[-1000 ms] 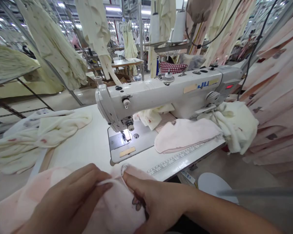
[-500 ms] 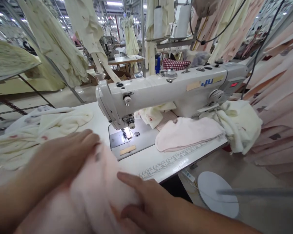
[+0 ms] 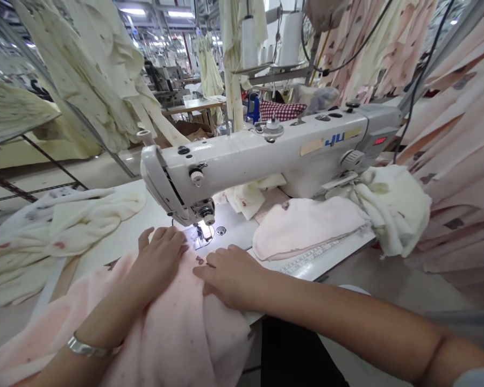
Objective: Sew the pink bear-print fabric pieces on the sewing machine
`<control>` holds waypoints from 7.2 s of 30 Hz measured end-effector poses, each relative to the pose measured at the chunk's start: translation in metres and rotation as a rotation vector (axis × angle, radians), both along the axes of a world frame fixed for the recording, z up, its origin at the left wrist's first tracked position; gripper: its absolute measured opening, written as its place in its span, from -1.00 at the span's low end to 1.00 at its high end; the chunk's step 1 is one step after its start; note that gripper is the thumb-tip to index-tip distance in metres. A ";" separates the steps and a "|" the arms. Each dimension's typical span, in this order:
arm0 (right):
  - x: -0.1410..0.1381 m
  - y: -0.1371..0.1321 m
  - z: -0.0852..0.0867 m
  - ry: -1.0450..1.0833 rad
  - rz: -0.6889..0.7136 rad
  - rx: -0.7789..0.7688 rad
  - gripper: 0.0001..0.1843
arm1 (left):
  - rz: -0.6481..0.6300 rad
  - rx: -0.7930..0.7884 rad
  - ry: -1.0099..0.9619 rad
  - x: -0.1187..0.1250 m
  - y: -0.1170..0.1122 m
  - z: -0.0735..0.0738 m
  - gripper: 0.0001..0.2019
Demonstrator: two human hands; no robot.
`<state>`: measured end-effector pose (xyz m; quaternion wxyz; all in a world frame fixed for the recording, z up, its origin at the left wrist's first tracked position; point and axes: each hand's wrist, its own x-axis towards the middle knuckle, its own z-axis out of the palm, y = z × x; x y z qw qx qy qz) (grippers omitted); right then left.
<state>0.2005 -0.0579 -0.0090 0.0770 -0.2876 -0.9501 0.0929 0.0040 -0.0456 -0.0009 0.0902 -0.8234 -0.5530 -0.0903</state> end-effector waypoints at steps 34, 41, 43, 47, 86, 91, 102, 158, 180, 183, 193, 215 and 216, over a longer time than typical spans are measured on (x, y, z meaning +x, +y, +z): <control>-0.013 0.044 0.006 0.337 -0.236 -0.658 -0.71 | 0.009 -0.237 0.042 -0.005 0.009 0.021 -0.83; -0.012 0.040 -0.001 0.209 -0.158 -0.321 -0.95 | 0.081 -0.315 -0.029 -0.005 0.015 0.007 -0.88; -0.008 0.042 -0.004 0.178 -0.121 -0.258 -0.93 | 0.099 -0.311 -0.041 -0.005 0.019 0.000 -0.87; 0.007 0.045 -0.010 0.144 -0.038 -0.165 -0.80 | 0.123 -0.234 -0.046 -0.002 0.020 -0.004 -0.86; -0.013 -0.020 -0.009 0.255 -0.322 -0.310 -0.79 | -0.172 -0.447 -0.075 0.000 0.012 -0.001 -0.73; -0.006 -0.020 -0.011 0.136 -0.158 -0.155 -0.78 | -0.157 -0.432 -0.046 0.007 0.011 0.000 -0.72; -0.001 -0.014 -0.017 0.070 -0.028 -0.088 -0.69 | 0.256 -0.099 -0.094 0.001 -0.010 0.016 -0.77; 0.000 0.039 0.004 0.289 -0.186 -0.438 -0.58 | 0.290 -0.218 -0.347 0.014 0.011 0.001 -0.90; 0.004 0.114 -0.023 0.019 -0.149 0.173 -0.78 | -0.013 -0.118 -0.112 0.014 -0.018 -0.033 -0.64; 0.003 0.115 -0.024 0.040 -0.176 0.170 -0.79 | -0.052 -0.105 -0.102 0.012 -0.014 -0.031 -0.65; 0.003 0.116 -0.026 0.081 -0.231 0.101 -0.77 | -0.387 0.089 -0.130 0.021 -0.019 -0.030 -0.83; 0.009 0.109 -0.017 0.079 -0.217 0.082 -0.79 | -0.257 -0.006 -0.219 -0.015 0.031 -0.025 -0.79; 0.009 0.101 -0.012 0.076 -0.201 0.087 -0.79 | -0.172 -0.028 -0.217 -0.012 0.029 -0.021 -0.79</control>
